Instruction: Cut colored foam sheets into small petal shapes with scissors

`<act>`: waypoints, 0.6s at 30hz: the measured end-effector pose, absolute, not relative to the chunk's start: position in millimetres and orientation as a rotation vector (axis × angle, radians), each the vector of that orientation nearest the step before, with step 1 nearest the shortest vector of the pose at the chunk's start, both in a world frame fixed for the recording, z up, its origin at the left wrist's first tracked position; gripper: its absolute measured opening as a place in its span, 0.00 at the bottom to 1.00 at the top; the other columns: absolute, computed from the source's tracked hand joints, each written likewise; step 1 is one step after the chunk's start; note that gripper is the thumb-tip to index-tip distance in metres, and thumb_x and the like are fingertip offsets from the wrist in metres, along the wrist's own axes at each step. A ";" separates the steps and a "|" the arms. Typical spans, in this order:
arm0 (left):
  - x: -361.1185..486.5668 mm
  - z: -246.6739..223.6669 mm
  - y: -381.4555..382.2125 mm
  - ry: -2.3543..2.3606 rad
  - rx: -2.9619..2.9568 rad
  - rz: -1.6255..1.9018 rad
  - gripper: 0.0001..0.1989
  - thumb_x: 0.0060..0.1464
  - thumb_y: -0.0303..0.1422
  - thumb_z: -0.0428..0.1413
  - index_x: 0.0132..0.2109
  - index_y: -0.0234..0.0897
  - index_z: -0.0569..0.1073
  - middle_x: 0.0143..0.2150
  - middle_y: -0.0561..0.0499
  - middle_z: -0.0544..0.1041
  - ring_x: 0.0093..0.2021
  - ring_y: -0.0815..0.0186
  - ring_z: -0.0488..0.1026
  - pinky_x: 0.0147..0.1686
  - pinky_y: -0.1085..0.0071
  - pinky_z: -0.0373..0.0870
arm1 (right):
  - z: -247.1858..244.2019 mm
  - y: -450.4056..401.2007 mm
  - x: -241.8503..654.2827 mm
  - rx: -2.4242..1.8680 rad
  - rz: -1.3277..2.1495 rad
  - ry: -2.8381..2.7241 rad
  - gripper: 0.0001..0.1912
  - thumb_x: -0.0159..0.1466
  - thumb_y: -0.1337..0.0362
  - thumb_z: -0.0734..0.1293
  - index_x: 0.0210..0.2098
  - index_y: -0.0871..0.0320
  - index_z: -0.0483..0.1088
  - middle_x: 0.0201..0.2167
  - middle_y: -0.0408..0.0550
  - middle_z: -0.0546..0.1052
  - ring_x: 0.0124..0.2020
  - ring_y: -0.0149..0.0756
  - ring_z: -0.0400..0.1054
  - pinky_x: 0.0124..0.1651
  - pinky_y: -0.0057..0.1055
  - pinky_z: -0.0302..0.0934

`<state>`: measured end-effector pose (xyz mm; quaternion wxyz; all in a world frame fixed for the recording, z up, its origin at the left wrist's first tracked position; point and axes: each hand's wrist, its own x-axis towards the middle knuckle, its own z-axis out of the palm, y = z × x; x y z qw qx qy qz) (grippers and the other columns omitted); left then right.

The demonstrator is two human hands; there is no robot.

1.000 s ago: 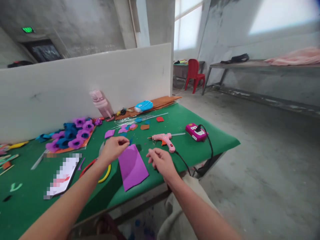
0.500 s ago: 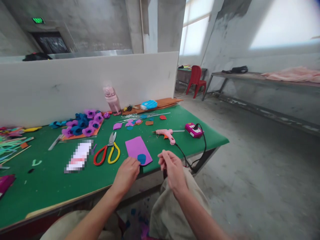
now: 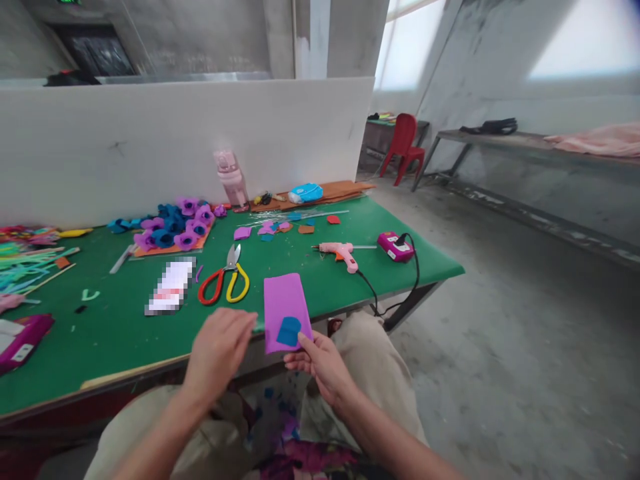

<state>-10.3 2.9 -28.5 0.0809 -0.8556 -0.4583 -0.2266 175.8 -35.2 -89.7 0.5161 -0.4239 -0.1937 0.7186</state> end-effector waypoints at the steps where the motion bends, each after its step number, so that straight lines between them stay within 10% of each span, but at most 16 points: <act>1: -16.9 -24.7 15.9 -1.546 -2.485 -0.572 0.12 0.61 0.32 0.47 0.44 0.35 0.74 0.41 0.46 0.77 0.44 0.62 0.71 0.47 0.66 0.65 | -91.2 -34.1 174.3 -1.028 1.720 -0.462 0.28 0.44 0.46 0.74 0.31 0.62 0.67 0.22 0.45 0.76 0.22 0.31 0.72 0.26 0.26 0.67; 10: -5.9 -21.9 90.3 -2.047 -2.123 -0.197 0.18 0.55 0.37 0.49 0.47 0.28 0.70 0.43 0.35 0.73 0.45 0.48 0.70 0.42 0.58 0.67 | -74.7 -19.4 211.4 -1.463 1.279 -1.136 0.19 0.58 0.45 0.63 0.28 0.56 0.65 0.17 0.41 0.70 0.17 0.31 0.63 0.22 0.28 0.56; 14: -4.8 -16.8 87.1 -2.143 -2.036 -0.177 0.19 0.56 0.36 0.46 0.49 0.26 0.68 0.47 0.28 0.70 0.51 0.41 0.66 0.44 0.52 0.65 | -56.9 -12.6 229.6 -1.612 0.485 -1.558 0.07 0.61 0.57 0.64 0.33 0.54 0.69 0.27 0.44 0.73 0.29 0.36 0.67 0.33 0.30 0.56; 18: -8.1 -16.8 90.8 -2.280 -2.063 -0.105 0.17 0.51 0.33 0.50 0.47 0.27 0.68 0.43 0.27 0.72 0.46 0.41 0.71 0.39 0.54 0.67 | -51.4 8.5 218.9 -1.596 0.411 -1.938 0.06 0.61 0.62 0.65 0.37 0.56 0.70 0.36 0.49 0.73 0.38 0.38 0.67 0.40 0.31 0.56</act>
